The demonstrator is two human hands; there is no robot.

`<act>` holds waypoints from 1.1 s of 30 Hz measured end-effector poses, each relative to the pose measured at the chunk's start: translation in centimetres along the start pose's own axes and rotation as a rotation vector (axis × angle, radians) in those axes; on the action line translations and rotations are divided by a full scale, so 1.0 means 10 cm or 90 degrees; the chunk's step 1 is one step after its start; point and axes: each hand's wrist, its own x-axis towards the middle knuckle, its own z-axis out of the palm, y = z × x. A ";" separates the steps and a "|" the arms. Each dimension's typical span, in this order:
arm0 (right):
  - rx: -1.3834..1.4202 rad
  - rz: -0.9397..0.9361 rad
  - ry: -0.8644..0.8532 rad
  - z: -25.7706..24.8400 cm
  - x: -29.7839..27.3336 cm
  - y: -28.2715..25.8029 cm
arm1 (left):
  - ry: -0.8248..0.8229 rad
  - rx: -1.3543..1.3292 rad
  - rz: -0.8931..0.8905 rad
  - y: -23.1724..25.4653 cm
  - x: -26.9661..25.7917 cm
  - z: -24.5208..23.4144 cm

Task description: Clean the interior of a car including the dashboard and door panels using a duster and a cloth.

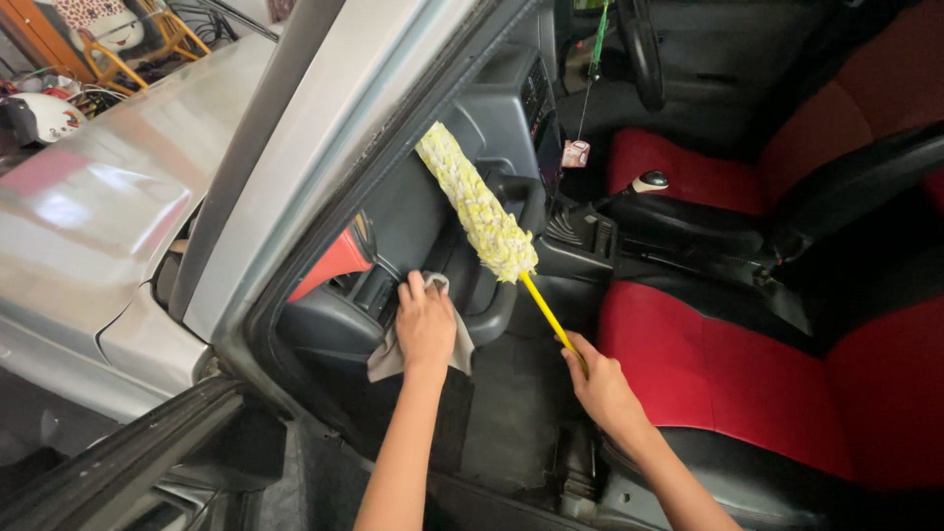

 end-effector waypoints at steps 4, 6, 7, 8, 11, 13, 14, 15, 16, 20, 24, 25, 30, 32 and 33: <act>0.026 -0.019 0.014 -0.01 -0.04 -0.06 | -0.075 0.016 -0.035 0.02 -0.04 0.11; 0.009 -0.012 0.015 -0.04 -0.08 -0.06 | -0.078 -0.017 -0.068 0.09 -0.16 -0.04; 0.008 -0.010 0.016 -0.02 -0.11 0.03 | -0.079 -0.018 -0.067 0.14 -0.26 -0.21; 0.024 -0.057 0.030 0.01 -0.12 0.12 | -0.055 -0.026 -0.074 0.19 -0.34 -0.38; 0.025 -0.070 0.023 0.01 -0.27 0.25 | -0.019 -0.044 -0.080 0.21 -0.58 -0.67; 0.011 -0.039 0.006 -0.01 -0.30 0.34 | -0.004 -0.055 -0.076 0.18 -0.60 -0.70; 0.004 -0.076 -0.002 -0.02 -0.30 0.42 | -0.001 -0.057 -0.067 0.15 -0.57 -0.68; -0.003 -0.113 -0.010 -0.03 -0.30 0.50 | 0.002 -0.060 -0.058 0.13 -0.55 -0.66; -0.003 -0.111 -0.012 -0.08 -0.17 0.49 | -0.001 -0.059 -0.058 0.12 -0.52 -0.56; 0.012 -0.084 0.000 -0.21 0.47 0.48 | -0.030 -0.088 -0.040 0.09 -0.21 -0.12; 0.033 -0.124 0.047 -0.16 0.75 0.41 | -0.127 -0.084 -0.029 0.06 0.15 0.43; 0.034 -0.127 0.043 -0.11 0.65 0.44 | -0.125 -0.081 -0.032 0.08 0.15 0.46; 0.031 -0.223 -0.058 -0.08 -0.04 0.62 | -0.118 -0.090 -0.042 0.03 -0.06 0.56; 0.022 -0.174 -0.108 -0.33 -0.10 0.58 | -0.077 -0.070 -0.050 0.13 -0.32 0.16; 0.012 -0.121 -0.156 -0.45 -0.13 0.56 | -0.040 -0.052 -0.055 0.19 -0.45 -0.04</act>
